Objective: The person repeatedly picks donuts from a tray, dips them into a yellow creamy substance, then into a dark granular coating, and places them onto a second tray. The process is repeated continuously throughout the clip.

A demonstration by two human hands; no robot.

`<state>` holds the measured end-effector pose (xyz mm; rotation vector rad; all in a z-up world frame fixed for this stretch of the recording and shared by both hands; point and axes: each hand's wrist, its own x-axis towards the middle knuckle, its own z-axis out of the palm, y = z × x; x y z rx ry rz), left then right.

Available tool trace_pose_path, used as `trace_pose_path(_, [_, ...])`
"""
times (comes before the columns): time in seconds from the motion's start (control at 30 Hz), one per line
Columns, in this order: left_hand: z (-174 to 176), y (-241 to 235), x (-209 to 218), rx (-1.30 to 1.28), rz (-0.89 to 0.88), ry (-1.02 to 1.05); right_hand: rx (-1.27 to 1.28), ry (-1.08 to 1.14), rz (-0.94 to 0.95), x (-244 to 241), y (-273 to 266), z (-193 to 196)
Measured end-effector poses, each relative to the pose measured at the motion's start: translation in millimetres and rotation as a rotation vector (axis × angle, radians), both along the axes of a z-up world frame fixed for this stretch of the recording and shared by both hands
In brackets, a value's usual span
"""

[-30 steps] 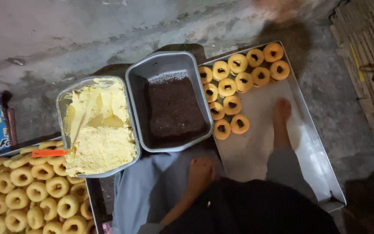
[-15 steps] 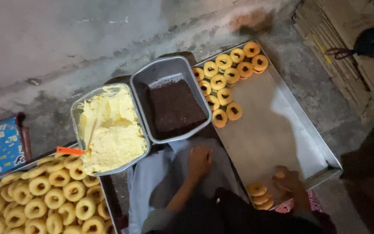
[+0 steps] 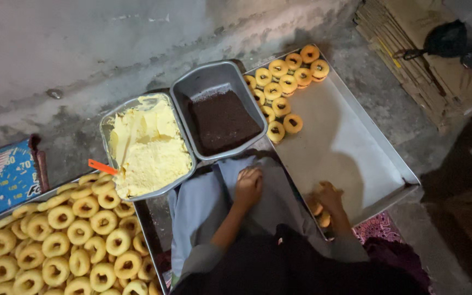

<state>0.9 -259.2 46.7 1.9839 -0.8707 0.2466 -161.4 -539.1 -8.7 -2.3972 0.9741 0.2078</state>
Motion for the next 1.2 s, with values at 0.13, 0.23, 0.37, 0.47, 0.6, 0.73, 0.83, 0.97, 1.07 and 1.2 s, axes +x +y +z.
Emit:
trace_pose_path(0.13, [-5, -1, 0, 0.030, -0.026, 0.087, -0.177, -0.306, 0.101, 62, 21, 1])
trace_pose_path(0.23, [-12, -1, 2, 0.024, -0.032, 0.195, -0.126, -0.550, -0.039, 102, 40, 5])
trace_pose_path(0.37, [-20, -1, -1, 0.032, -0.026, 0.196, -0.020, -0.304, -0.094, 114, 52, 10])
trace_pose_path(0.47, [-17, 2, -8, 0.072, -0.011, 0.169, -0.394, 0.060, 0.224, 96, 49, 17])
trace_pose_path(0.6, [-11, 9, -18, 0.114, 0.014, 0.135, 0.044, -0.301, -0.338, 60, 48, 20])
trace_pose_path(0.73, [-6, 7, -20, 0.114, 0.019, 0.140, 0.170, -0.285, -0.402, 44, 24, 20])
trace_pose_path(0.83, [-5, 7, -20, 0.116, 0.015, 0.147, 0.103, -0.217, -0.420, 44, 5, 17])
trace_pose_path(0.97, [-17, 8, -22, 0.113, 0.025, 0.139, -0.081, -0.118, -0.385, 62, -5, 12])
trace_pose_path(1.07, [-33, 7, -24, 0.086, 0.026, 0.197, 0.033, -0.145, -0.380, 73, -2, 21])
trace_pose_path(1.2, [-46, -4, -20, -0.038, 0.091, 0.514, 0.100, -0.654, -0.340, 92, 39, 51])
